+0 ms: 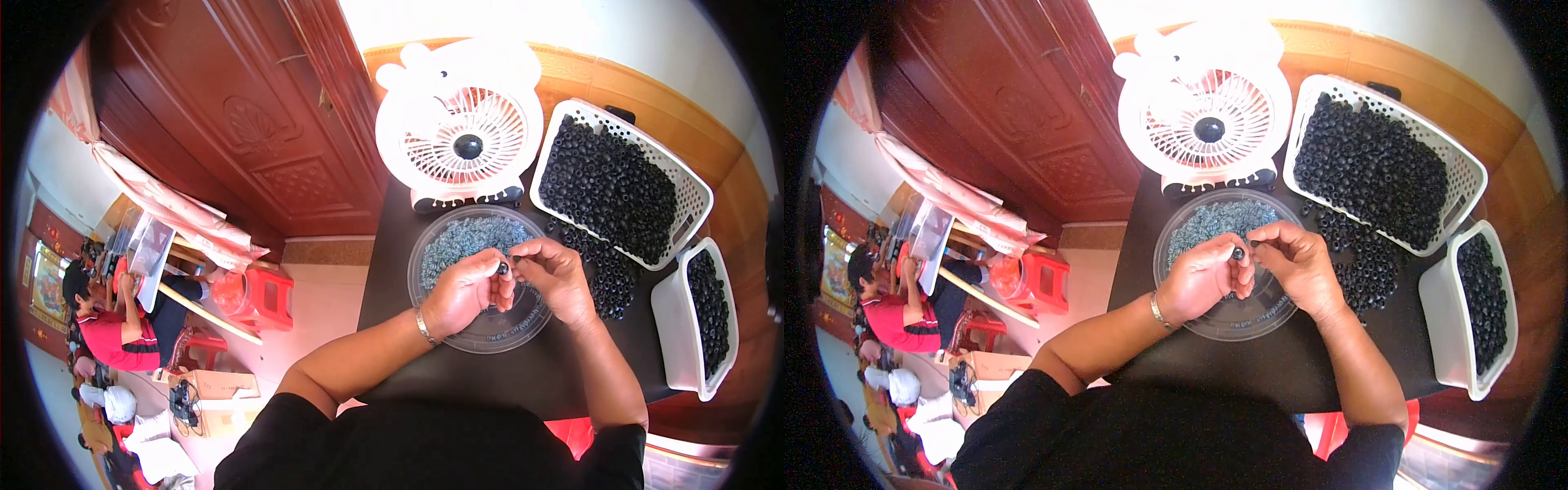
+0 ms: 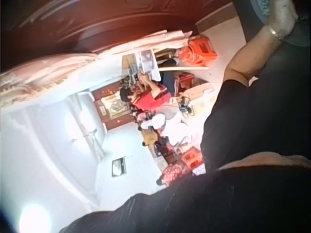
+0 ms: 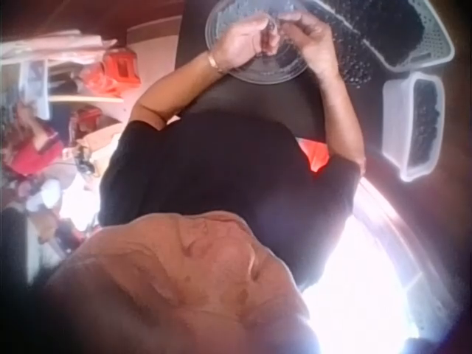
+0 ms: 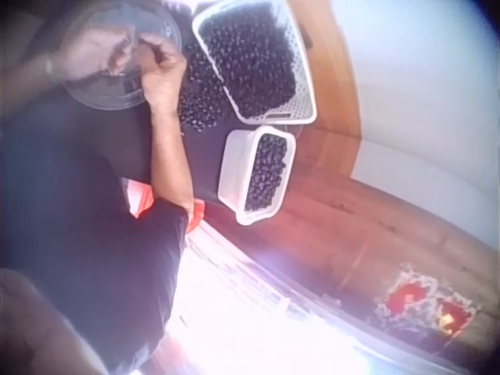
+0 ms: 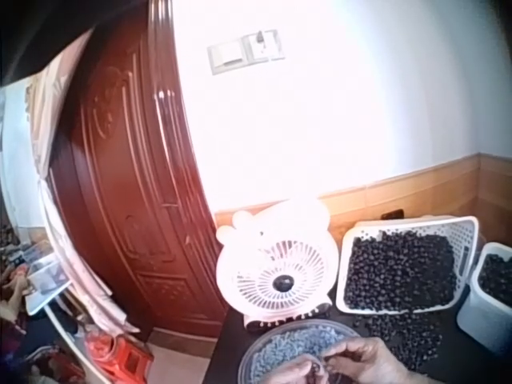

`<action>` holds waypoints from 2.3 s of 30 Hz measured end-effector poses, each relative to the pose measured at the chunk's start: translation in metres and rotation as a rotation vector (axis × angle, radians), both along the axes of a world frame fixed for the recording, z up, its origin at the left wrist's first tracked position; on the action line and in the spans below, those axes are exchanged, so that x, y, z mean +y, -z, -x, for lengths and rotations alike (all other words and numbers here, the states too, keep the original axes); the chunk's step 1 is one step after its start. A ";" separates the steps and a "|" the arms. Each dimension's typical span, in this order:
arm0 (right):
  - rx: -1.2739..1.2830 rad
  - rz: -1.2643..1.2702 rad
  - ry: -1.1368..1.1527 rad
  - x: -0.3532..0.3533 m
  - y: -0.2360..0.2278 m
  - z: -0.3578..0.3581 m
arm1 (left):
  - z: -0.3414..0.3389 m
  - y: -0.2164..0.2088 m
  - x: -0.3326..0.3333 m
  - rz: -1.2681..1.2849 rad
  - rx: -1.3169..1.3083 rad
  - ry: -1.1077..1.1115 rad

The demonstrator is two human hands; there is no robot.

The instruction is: The person sorts small black rubber parts by hand, placing them into a bowl.

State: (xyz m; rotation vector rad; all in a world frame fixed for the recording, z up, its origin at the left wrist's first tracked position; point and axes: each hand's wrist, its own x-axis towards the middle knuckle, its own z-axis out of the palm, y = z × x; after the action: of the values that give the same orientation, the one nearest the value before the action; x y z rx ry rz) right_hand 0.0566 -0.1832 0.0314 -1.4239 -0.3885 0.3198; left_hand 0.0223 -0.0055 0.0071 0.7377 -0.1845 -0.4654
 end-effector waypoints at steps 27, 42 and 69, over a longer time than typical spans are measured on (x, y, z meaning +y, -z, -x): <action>-0.024 0.015 -0.023 -0.004 0.001 -0.006 | -0.001 0.005 0.001 -0.093 0.137 -0.034; -0.225 0.136 0.012 0.001 -0.004 -0.001 | 0.000 0.007 -0.001 -0.093 0.139 -0.031; -0.928 0.513 0.293 0.017 0.000 0.009 | 0.004 0.021 -0.001 -0.011 0.182 -0.074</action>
State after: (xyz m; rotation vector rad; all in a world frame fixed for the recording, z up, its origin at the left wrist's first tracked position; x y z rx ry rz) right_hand 0.0474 -0.1663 0.0311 -2.0613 -0.8737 -0.5541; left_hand 0.0187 -0.0069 -0.0138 0.7063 0.0160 -0.4605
